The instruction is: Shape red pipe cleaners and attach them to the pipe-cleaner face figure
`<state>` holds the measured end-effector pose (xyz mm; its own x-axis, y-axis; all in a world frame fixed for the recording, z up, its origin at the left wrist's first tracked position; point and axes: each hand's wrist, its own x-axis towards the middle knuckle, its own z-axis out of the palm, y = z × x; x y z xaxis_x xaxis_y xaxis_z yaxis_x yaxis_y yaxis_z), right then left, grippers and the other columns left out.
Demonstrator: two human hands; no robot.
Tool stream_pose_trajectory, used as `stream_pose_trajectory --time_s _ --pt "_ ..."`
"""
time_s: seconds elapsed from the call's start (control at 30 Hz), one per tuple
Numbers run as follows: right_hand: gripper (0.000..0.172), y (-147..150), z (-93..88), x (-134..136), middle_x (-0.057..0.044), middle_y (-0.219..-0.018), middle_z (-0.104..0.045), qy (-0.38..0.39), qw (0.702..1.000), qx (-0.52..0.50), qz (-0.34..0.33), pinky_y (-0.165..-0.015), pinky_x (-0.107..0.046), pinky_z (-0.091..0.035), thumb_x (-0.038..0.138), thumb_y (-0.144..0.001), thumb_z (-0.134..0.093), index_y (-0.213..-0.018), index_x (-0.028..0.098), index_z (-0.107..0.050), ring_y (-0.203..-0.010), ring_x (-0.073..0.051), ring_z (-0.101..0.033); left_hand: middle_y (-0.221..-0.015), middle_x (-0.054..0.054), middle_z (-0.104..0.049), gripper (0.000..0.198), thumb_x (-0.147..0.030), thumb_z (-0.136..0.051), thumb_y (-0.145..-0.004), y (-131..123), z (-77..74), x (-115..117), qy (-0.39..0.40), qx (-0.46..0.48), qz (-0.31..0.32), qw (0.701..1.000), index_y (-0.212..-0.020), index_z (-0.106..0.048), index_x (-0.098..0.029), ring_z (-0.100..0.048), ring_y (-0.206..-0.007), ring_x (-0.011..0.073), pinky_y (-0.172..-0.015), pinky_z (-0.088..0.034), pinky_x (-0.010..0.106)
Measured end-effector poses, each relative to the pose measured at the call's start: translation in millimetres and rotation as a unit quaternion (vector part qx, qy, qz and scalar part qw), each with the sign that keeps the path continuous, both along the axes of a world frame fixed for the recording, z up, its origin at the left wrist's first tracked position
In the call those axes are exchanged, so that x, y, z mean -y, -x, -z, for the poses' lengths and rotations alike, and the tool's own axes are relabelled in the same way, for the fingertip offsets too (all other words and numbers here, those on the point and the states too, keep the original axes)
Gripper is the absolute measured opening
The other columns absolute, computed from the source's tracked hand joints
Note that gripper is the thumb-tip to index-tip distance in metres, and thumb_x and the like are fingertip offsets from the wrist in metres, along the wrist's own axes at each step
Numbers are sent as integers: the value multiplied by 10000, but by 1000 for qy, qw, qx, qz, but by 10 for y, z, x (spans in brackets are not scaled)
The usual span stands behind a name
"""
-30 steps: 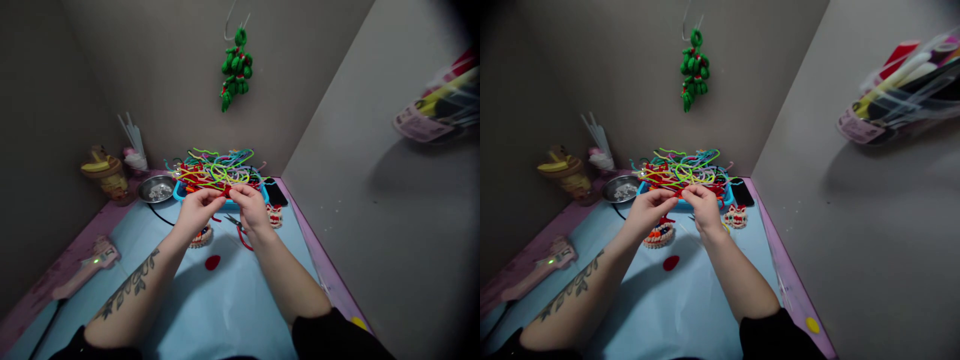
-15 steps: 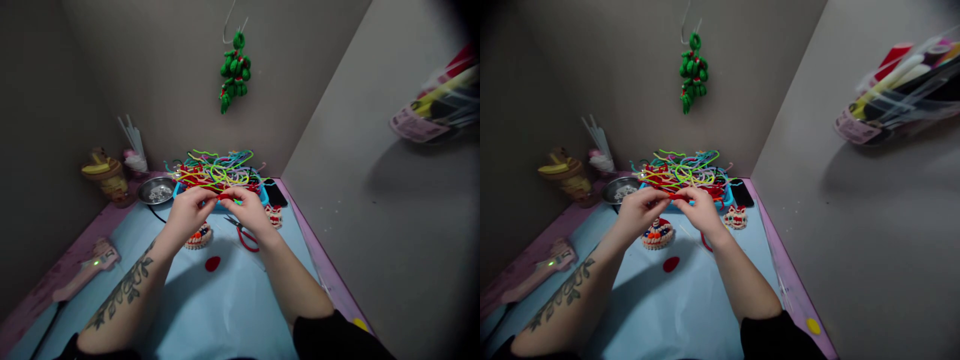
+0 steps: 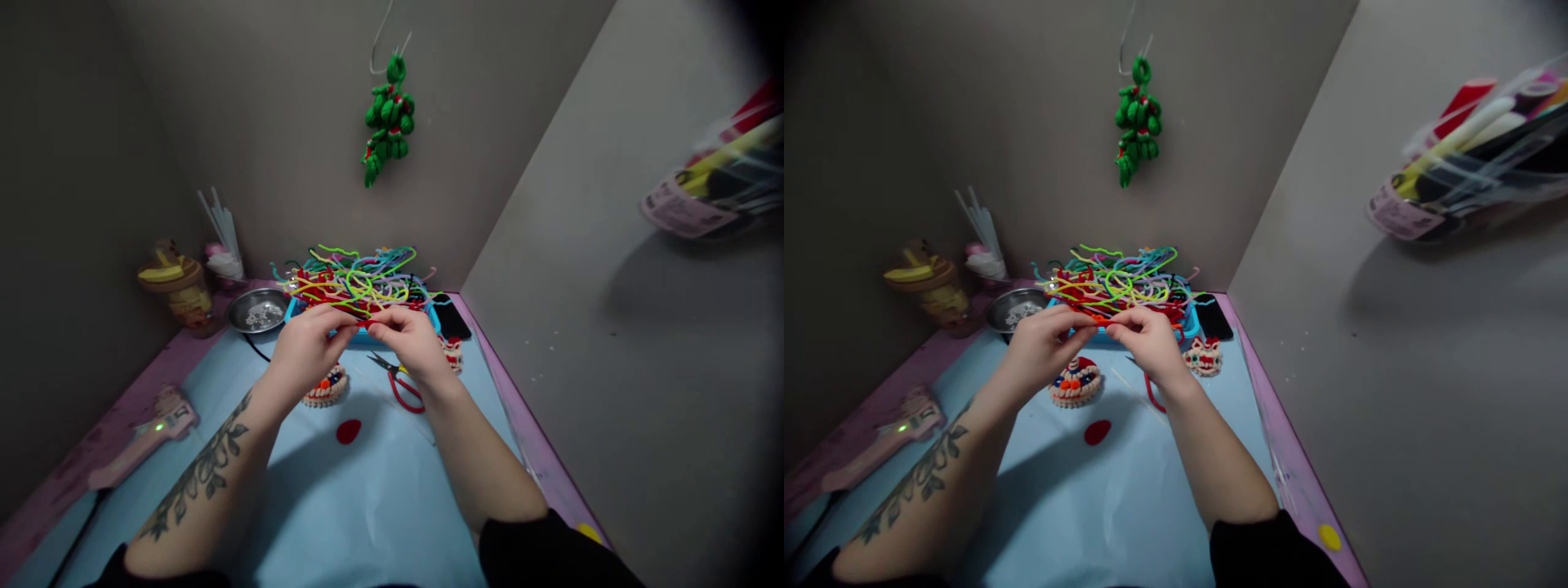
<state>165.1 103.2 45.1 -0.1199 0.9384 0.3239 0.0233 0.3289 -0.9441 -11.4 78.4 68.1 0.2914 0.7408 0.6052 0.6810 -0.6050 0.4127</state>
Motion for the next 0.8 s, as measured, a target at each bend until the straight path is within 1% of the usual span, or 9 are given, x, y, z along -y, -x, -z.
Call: stream_pose_trajectory --time_s 0.13,0.23,0.3,0.4,0.47,0.57,0.7,0.8 --pt "78 72 49 -8 17 -631 -620 14 994 -104 9 -638 -282 -415 250 -618 -748 -618 203 -686 -632 -138 -516 -767 31 -697 137 -278 -603 -832 -97 63 0 60 81 16 995 -814 -699 -182 -614 -695 151 -644 -454 250" --pt "89 146 133 -51 22 -633 -607 34 980 -195 35 -679 -285 -430 238 -599 -743 -594 198 -664 -654 -134 -524 -720 20 -692 149 -298 -614 -819 -218 165 3 116 162 -2 980 -798 -688 -170 -601 -633 142 -584 -447 238" --pt "119 188 196 -91 18 -646 -610 68 966 -247 43 -664 -283 -439 244 -562 -749 -585 194 -643 -657 -136 -531 -742 24 -699 155 -302 -615 -820 -289 239 2 118 181 -18 976 -807 -691 -167 -598 -636 142 -593 -449 242" --pt "184 232 273 -138 17 -654 -614 146 941 -305 24 -580 -272 -434 265 -527 -760 -644 201 -633 -614 -134 -529 -773 31 -709 143 -285 -617 -826 -344 316 -6 95 165 -32 981 -828 -703 -171 -603 -673 148 -642 -452 254" --pt "213 247 302 -149 26 -657 -609 183 926 -329 3 -545 -262 -426 276 -541 -763 -688 207 -625 -586 -125 -523 -781 32 -714 143 -280 -615 -829 -350 335 -13 91 164 -43 981 -843 -708 -172 -604 -680 149 -657 -453 257" --pt "229 243 313 -151 40 -671 -602 187 920 -344 -3 -539 -241 -425 269 -562 -768 -710 209 -604 -590 -112 -525 -802 35 -724 165 -287 -621 -822 -348 332 -24 106 177 -50 977 -883 -715 -166 -603 -669 146 -647 -451 255" --pt "216 210 317 -170 57 -623 -553 177 925 -336 9 -516 -237 -407 268 -594 -745 -710 217 -569 -558 -108 -493 -793 39 -736 183 -289 -606 -823 -365 337 -38 155 200 -20 967 -872 -727 -160 -621 -670 152 -642 -460 253" --pt "234 207 328 -187 68 -594 -531 190 911 -366 15 -516 -246 -399 243 -590 -747 -677 222 -531 -542 -110 -480 -845 58 -751 200 -296 -619 -806 -387 368 -45 194 240 0 951 -883 -737 -154 -660 -746 178 -693 -487 267"
